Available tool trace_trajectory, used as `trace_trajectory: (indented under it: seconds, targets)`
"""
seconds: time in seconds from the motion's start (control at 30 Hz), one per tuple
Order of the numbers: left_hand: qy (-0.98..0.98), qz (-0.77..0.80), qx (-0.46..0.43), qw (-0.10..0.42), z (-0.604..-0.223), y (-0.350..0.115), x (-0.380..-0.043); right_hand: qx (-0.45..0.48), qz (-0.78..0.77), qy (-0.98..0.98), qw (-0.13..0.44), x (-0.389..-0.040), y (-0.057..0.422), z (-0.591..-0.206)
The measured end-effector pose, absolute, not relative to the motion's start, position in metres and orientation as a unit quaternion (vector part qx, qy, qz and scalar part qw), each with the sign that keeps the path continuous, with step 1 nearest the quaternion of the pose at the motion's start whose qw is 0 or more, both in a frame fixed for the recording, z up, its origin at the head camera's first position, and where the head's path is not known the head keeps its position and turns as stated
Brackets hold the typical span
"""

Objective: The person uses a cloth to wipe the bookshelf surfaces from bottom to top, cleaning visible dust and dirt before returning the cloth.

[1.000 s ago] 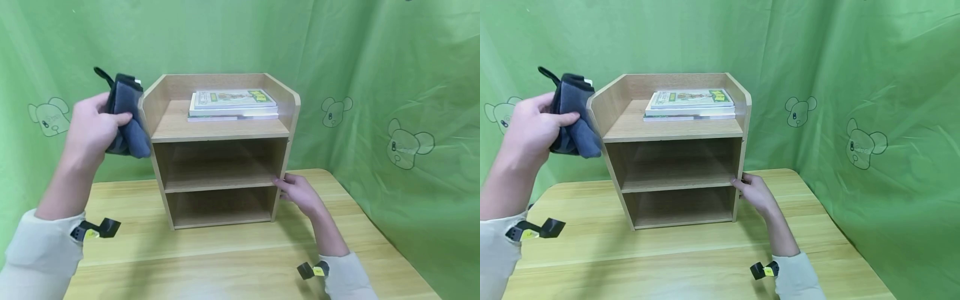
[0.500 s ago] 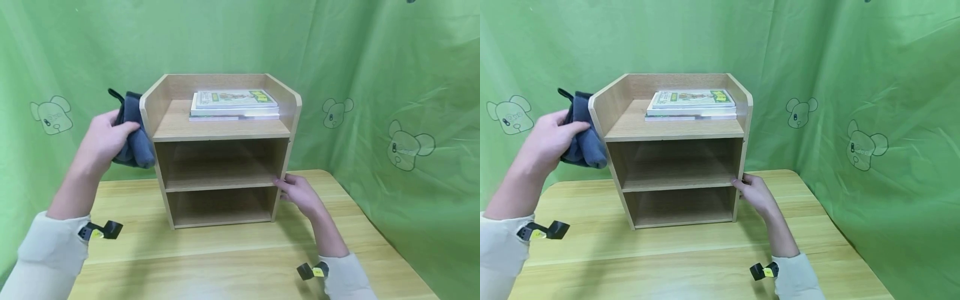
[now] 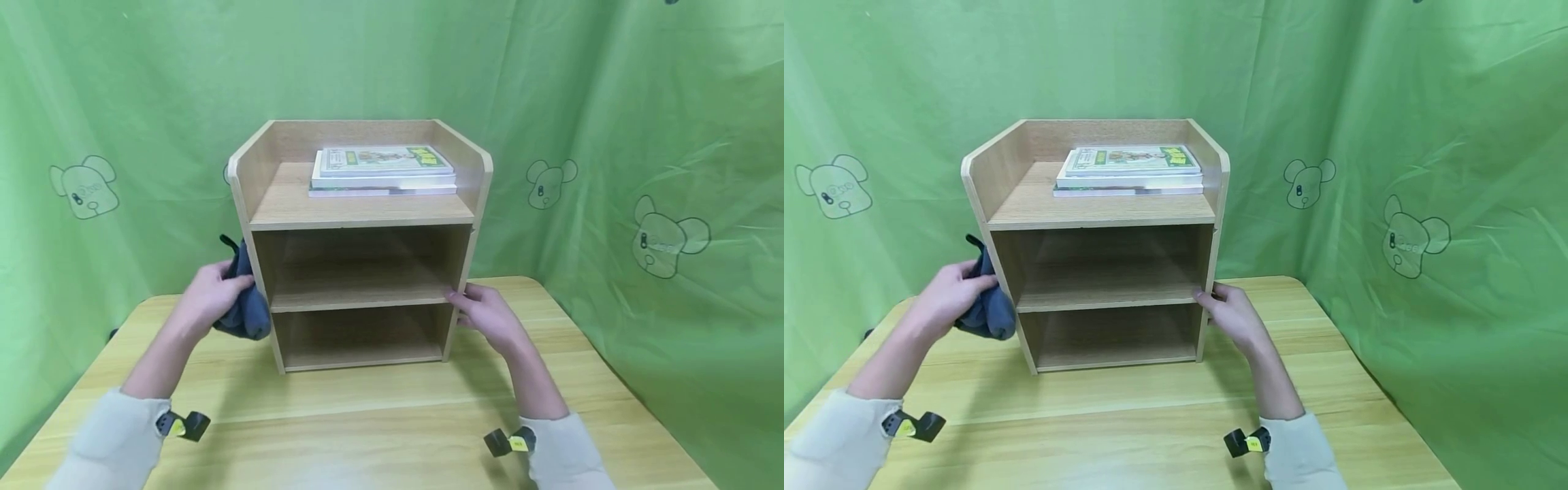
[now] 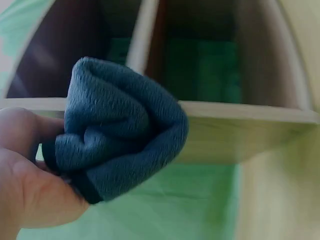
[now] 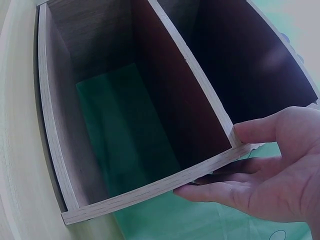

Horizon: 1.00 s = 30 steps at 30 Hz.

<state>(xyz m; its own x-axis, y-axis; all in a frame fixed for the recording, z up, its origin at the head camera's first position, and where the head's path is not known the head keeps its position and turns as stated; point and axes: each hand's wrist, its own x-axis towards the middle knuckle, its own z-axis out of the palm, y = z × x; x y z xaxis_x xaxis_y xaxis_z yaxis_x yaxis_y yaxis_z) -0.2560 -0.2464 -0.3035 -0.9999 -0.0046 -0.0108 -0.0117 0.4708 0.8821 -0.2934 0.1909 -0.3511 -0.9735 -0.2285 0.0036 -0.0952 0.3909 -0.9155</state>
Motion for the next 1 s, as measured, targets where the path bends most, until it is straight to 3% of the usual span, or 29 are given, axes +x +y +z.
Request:
trace_trajectory:
  seconds: [0.47,1.0]
  targets:
    - [0.872,0.481,-0.033,0.082,-0.398,-0.246,-0.261,-0.100,-0.550,0.827,0.061,-0.294,0.191,-0.353]
    - [0.880,0.454,-0.023,0.138,-0.415,-0.253,-0.266,-0.099,-0.552,0.826,0.056,-0.294,0.191,-0.353]
